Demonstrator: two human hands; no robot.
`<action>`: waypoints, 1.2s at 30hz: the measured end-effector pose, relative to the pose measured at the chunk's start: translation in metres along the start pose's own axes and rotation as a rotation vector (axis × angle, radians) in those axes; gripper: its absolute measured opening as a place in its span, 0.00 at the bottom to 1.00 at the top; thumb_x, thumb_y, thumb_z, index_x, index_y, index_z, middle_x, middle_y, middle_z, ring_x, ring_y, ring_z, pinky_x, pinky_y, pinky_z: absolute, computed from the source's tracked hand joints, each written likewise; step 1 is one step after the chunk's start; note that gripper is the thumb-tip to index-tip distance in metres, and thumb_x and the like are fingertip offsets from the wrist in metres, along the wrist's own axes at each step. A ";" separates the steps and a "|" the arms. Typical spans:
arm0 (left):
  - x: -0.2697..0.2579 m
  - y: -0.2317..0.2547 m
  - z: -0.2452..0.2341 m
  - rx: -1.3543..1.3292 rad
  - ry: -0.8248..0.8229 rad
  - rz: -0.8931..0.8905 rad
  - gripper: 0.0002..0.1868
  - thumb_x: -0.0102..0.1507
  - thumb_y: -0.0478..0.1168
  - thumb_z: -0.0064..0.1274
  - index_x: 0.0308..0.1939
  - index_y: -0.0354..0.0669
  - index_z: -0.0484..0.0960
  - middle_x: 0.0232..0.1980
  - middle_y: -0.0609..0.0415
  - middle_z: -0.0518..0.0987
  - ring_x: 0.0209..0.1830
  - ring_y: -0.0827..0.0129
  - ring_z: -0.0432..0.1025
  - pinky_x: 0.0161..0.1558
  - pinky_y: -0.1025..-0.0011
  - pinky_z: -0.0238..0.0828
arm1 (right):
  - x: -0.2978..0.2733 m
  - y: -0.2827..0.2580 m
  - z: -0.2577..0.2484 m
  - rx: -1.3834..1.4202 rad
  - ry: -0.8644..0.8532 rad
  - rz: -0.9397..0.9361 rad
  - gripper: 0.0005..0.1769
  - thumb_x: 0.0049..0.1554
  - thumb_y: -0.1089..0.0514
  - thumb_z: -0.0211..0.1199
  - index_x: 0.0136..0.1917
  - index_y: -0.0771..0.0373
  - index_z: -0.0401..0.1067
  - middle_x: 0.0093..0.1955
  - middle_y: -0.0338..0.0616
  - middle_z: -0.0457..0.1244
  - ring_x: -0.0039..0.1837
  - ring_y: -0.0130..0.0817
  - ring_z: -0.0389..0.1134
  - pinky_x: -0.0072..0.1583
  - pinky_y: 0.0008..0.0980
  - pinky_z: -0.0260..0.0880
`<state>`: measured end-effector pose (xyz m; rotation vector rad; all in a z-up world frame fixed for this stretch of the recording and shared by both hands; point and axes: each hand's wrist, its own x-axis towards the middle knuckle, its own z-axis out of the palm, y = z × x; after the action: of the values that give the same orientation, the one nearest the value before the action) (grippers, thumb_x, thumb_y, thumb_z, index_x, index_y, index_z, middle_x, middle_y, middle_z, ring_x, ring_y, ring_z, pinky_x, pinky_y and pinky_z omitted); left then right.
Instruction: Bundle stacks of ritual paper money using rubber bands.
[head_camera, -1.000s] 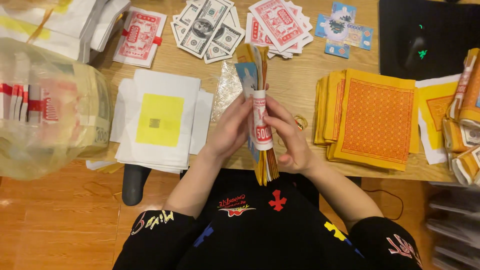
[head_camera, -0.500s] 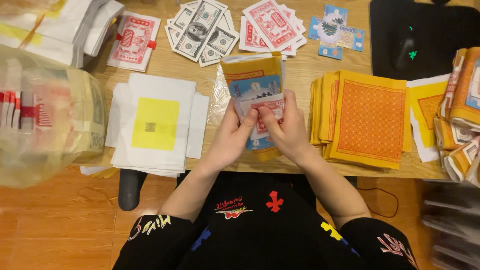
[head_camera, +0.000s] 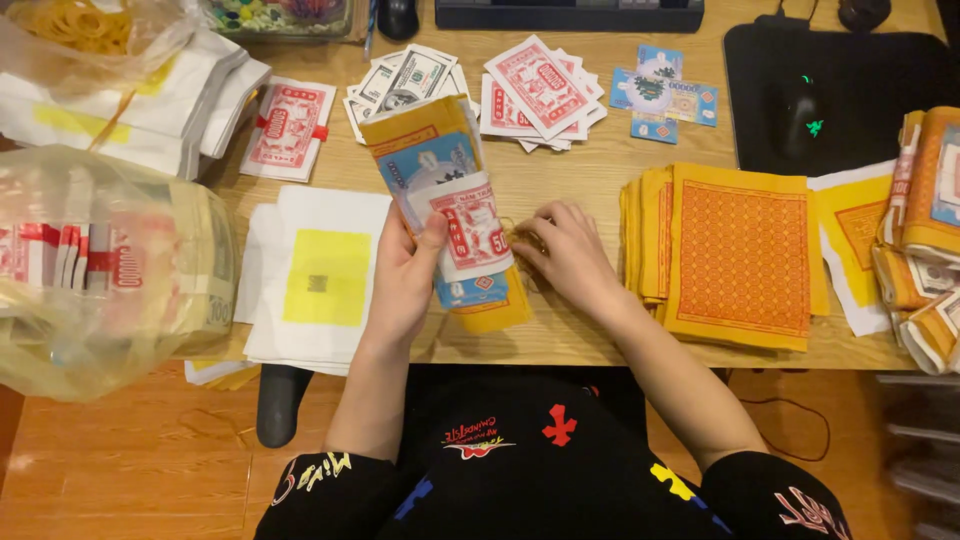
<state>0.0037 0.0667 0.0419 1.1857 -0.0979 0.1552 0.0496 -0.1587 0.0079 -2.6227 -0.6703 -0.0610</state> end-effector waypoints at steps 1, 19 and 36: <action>-0.001 0.002 0.000 -0.016 -0.027 -0.010 0.22 0.69 0.45 0.45 0.65 0.43 0.63 0.54 0.50 0.78 0.49 0.71 0.74 0.49 0.65 0.77 | 0.000 0.001 0.002 0.052 -0.001 0.037 0.11 0.56 0.47 0.64 0.50 0.52 0.76 0.50 0.38 0.61 0.57 0.40 0.60 0.58 0.39 0.58; -0.007 -0.014 0.027 -0.139 -0.147 -0.144 0.10 0.60 0.38 0.60 0.43 0.37 0.80 0.34 0.56 0.79 0.35 0.78 0.72 0.39 0.74 0.76 | -0.016 -0.013 -0.037 0.877 0.180 0.081 0.07 0.49 0.67 0.68 0.42 0.58 0.79 0.39 0.36 0.63 0.38 0.22 0.57 0.43 0.20 0.62; -0.010 0.002 0.050 -0.165 -0.245 -0.161 0.11 0.59 0.36 0.62 0.41 0.35 0.79 0.30 0.55 0.79 0.31 0.77 0.73 0.33 0.78 0.75 | -0.040 -0.006 -0.031 1.751 -0.109 0.280 0.10 0.62 0.61 0.50 0.39 0.61 0.66 0.30 0.38 0.53 0.33 0.36 0.62 0.38 0.31 0.65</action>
<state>-0.0064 0.0208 0.0608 1.0387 -0.2259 -0.1383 0.0130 -0.1850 0.0324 -0.9741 -0.1344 0.5109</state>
